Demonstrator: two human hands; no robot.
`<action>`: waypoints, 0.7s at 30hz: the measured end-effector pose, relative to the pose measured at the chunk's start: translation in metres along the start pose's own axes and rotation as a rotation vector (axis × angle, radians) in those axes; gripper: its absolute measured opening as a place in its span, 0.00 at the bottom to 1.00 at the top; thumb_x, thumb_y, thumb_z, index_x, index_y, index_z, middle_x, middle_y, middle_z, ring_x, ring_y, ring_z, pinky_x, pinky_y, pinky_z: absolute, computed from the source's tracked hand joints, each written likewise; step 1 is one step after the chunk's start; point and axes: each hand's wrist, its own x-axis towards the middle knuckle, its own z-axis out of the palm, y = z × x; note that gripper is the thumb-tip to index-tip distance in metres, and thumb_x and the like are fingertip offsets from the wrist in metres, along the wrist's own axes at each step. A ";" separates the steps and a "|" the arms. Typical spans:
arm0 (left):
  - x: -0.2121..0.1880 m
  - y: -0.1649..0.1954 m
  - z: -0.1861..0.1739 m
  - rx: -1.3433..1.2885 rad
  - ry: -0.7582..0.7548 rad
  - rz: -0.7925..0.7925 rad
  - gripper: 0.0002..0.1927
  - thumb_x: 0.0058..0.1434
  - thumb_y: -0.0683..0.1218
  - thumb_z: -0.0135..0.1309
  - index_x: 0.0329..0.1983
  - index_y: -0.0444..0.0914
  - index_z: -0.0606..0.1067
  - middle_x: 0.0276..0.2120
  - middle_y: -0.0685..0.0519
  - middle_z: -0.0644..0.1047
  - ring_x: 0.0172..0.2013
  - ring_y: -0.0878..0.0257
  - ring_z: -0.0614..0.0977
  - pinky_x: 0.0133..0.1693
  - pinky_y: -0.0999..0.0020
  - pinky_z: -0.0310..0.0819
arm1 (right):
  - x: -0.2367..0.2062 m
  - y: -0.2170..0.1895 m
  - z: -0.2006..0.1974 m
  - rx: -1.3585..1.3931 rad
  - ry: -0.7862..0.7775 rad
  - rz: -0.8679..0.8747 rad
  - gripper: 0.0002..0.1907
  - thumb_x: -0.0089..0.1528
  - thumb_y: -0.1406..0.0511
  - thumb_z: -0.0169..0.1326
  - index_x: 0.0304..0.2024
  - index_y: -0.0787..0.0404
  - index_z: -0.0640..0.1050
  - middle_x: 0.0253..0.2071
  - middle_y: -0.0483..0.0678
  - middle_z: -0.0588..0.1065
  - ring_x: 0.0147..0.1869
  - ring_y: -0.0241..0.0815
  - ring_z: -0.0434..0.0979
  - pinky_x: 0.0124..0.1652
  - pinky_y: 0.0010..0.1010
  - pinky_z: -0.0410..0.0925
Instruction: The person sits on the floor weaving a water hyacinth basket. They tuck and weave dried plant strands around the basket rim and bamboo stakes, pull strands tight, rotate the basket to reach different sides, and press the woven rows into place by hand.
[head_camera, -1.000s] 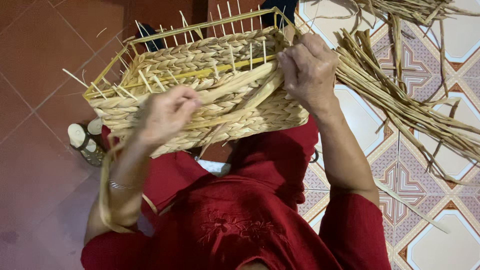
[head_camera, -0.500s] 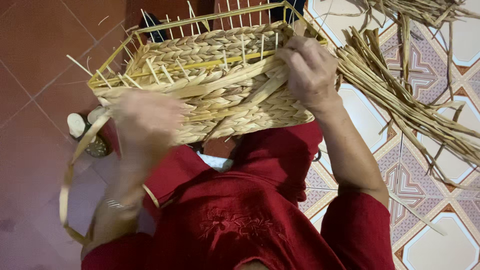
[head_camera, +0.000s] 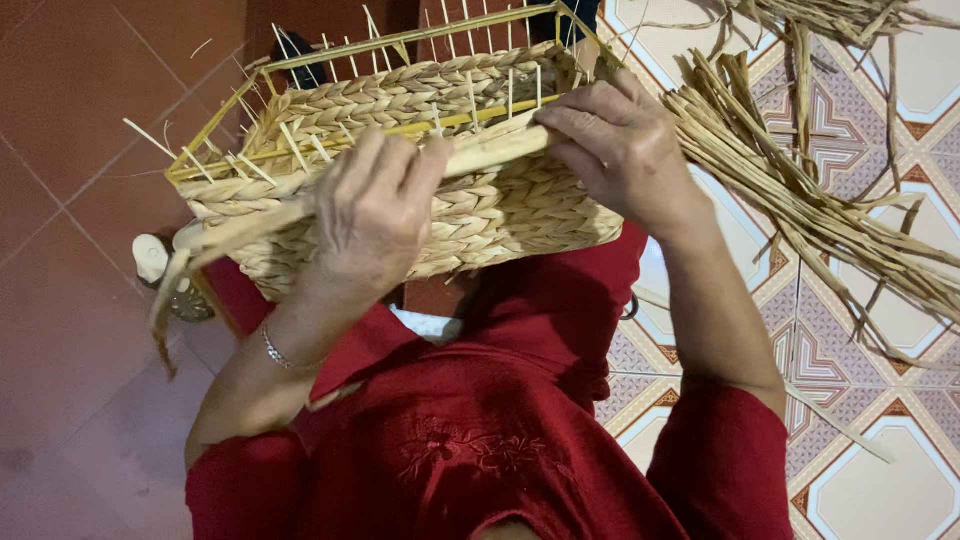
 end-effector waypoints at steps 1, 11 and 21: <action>0.007 -0.003 -0.002 0.010 0.069 0.014 0.09 0.74 0.39 0.56 0.54 0.35 0.82 0.36 0.49 0.76 0.40 0.56 0.77 0.35 0.65 0.71 | 0.000 -0.001 0.005 -0.057 0.039 0.001 0.11 0.62 0.75 0.67 0.46 0.65 0.82 0.45 0.50 0.79 0.43 0.46 0.76 0.43 0.35 0.72; 0.018 0.058 0.018 -0.274 0.186 0.253 0.14 0.73 0.38 0.52 0.59 0.27 0.73 0.49 0.40 0.76 0.46 0.51 0.79 0.48 0.57 0.80 | 0.003 -0.005 0.005 0.090 0.058 0.157 0.14 0.60 0.79 0.61 0.46 0.68 0.75 0.40 0.54 0.75 0.45 0.54 0.75 0.45 0.41 0.69; 0.081 0.040 0.065 -0.657 0.145 -0.131 0.11 0.65 0.41 0.57 0.51 0.37 0.74 0.30 0.49 0.81 0.29 0.60 0.82 0.30 0.65 0.78 | 0.005 -0.002 0.001 0.113 0.048 0.203 0.11 0.62 0.79 0.61 0.45 0.68 0.76 0.38 0.52 0.74 0.42 0.52 0.73 0.42 0.40 0.68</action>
